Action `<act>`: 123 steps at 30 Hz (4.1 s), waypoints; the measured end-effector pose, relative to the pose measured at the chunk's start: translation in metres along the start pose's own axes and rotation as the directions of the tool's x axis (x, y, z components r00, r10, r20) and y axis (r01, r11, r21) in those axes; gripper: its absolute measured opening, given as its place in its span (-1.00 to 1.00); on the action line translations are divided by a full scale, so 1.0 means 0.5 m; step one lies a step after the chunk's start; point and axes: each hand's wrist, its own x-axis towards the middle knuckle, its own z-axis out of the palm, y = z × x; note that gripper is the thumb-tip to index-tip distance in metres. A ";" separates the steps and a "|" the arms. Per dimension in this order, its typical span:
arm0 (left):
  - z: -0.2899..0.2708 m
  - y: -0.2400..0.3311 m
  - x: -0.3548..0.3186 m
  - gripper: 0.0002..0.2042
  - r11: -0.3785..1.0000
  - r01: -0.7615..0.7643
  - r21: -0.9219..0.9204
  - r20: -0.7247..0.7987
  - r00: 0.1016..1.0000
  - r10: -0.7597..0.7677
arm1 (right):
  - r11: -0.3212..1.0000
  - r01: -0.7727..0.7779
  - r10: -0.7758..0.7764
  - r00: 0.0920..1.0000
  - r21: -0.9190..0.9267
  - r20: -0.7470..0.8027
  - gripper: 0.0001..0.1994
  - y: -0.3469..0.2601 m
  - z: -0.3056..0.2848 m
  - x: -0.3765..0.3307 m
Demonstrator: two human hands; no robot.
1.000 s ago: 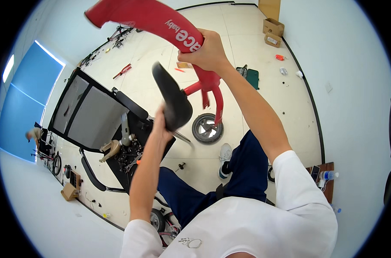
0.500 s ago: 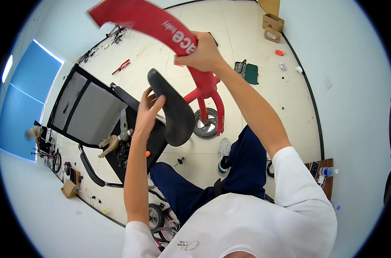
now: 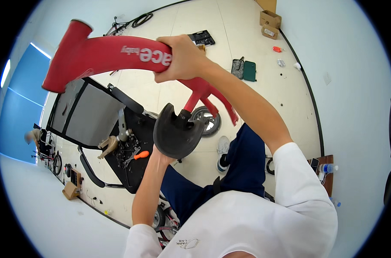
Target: The person assembles a pink scooter by attaching the seat to the frame using a screwdriver and other tools. They handle the frame, seat, and various small parts, organizing them on a chair and the floor.
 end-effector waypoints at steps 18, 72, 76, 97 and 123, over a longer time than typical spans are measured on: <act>-0.100 -0.044 0.133 -0.27 0.946 0.271 -0.180 -0.073 0.955 -0.287 | 0.991 -0.082 0.050 0.961 -0.107 -0.272 -0.53 0.028 0.096 -0.019; -0.311 -0.073 0.074 -0.30 0.994 0.059 0.095 -0.031 0.998 -0.056 | 0.669 -0.422 0.463 0.881 0.611 0.101 -0.35 0.095 0.202 -0.129; -0.286 -0.062 0.108 -0.47 0.987 0.155 -0.045 -0.158 0.974 -0.160 | 0.911 -0.188 0.165 0.982 0.367 0.094 -0.44 0.064 0.168 -0.147; -0.215 -0.056 -0.001 -0.57 0.922 0.027 -0.386 -0.020 0.999 -0.038 | 0.388 -0.731 0.341 0.680 0.561 0.649 -0.44 0.070 0.254 -0.303; -0.193 -0.015 0.036 -0.46 0.951 0.295 -0.090 -0.029 0.954 -0.298 | 0.581 -0.557 0.402 0.830 0.594 0.386 -0.41 0.092 0.066 -0.226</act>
